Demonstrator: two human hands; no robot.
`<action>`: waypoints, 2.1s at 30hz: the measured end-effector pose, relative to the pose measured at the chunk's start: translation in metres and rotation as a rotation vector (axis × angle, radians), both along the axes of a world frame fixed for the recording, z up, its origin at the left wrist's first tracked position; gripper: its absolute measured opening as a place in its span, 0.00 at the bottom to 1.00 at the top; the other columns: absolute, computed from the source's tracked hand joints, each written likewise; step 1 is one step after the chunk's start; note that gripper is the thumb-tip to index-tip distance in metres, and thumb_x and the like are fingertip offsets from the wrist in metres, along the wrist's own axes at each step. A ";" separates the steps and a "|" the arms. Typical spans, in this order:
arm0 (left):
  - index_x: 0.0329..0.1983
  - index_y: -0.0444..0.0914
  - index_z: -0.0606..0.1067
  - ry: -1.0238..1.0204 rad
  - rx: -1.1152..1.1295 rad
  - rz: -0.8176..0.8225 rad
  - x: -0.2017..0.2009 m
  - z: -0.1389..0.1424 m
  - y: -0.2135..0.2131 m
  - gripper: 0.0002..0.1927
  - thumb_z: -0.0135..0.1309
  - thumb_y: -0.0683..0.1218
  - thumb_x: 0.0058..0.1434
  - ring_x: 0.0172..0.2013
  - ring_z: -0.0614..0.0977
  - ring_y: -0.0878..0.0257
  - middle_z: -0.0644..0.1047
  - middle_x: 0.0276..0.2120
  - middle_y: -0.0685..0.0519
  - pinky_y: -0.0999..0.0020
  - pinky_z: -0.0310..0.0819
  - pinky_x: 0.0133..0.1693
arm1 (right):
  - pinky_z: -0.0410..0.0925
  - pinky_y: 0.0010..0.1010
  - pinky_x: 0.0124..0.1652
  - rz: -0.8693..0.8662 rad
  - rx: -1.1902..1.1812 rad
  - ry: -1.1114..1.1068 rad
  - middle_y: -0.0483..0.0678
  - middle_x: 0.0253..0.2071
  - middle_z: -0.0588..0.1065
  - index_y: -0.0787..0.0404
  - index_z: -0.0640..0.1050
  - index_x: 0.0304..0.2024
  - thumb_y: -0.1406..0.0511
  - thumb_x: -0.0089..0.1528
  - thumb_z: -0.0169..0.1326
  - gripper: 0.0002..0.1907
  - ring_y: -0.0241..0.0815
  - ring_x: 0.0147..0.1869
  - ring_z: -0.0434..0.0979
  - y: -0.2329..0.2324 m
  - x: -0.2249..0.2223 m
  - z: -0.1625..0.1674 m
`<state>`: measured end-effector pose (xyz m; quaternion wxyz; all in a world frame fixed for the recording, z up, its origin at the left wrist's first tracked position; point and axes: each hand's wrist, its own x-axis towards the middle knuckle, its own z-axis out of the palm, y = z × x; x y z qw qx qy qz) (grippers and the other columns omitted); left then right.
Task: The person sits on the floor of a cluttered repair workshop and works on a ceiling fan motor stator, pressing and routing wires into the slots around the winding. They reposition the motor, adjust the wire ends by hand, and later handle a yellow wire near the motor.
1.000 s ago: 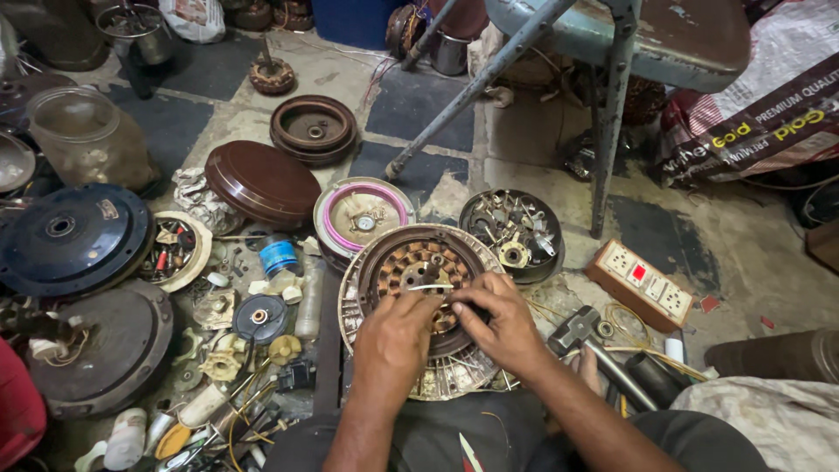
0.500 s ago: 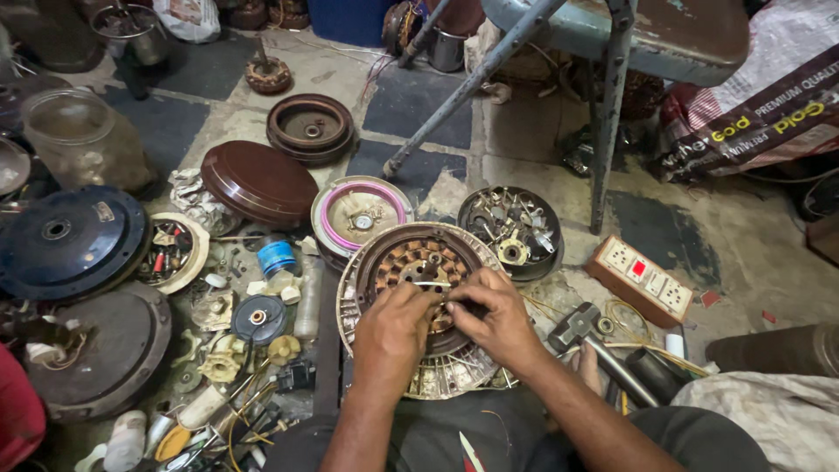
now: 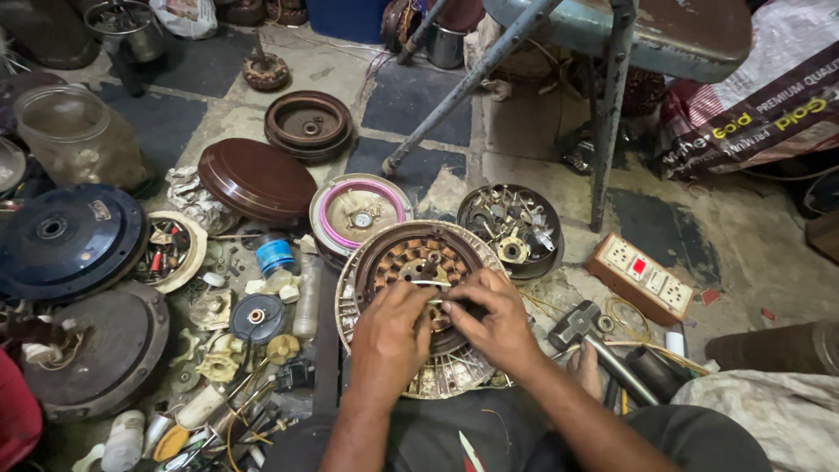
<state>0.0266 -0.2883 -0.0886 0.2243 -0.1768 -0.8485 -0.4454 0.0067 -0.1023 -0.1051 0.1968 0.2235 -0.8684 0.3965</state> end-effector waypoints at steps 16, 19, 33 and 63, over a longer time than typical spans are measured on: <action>0.43 0.36 0.78 -0.106 -0.006 0.033 0.000 -0.005 -0.001 0.12 0.55 0.34 0.57 0.40 0.81 0.47 0.78 0.37 0.46 0.54 0.75 0.42 | 0.61 0.38 0.50 -0.056 0.153 -0.035 0.45 0.37 0.77 0.59 0.83 0.38 0.64 0.59 0.61 0.07 0.46 0.47 0.75 0.000 0.000 -0.001; 0.42 0.36 0.77 -0.133 -0.012 0.042 0.000 -0.005 0.000 0.10 0.55 0.34 0.57 0.39 0.81 0.47 0.78 0.36 0.46 0.53 0.74 0.42 | 0.61 0.38 0.50 -0.053 0.128 -0.044 0.45 0.36 0.77 0.59 0.83 0.37 0.64 0.59 0.61 0.07 0.45 0.46 0.75 0.000 0.000 -0.002; 0.42 0.37 0.78 -0.084 0.035 0.045 0.000 -0.007 0.002 0.11 0.56 0.34 0.56 0.40 0.81 0.48 0.79 0.37 0.47 0.55 0.75 0.41 | 0.64 0.37 0.47 -0.048 0.074 -0.024 0.45 0.35 0.78 0.59 0.83 0.36 0.64 0.56 0.65 0.08 0.44 0.43 0.76 0.002 -0.005 -0.006; 0.46 0.38 0.75 -0.032 0.072 0.093 0.000 -0.017 0.003 0.16 0.55 0.34 0.55 0.37 0.81 0.44 0.80 0.33 0.44 0.50 0.74 0.40 | 0.64 0.42 0.46 -0.085 0.221 0.191 0.51 0.40 0.75 0.62 0.81 0.44 0.64 0.55 0.62 0.15 0.50 0.44 0.73 -0.013 0.011 0.019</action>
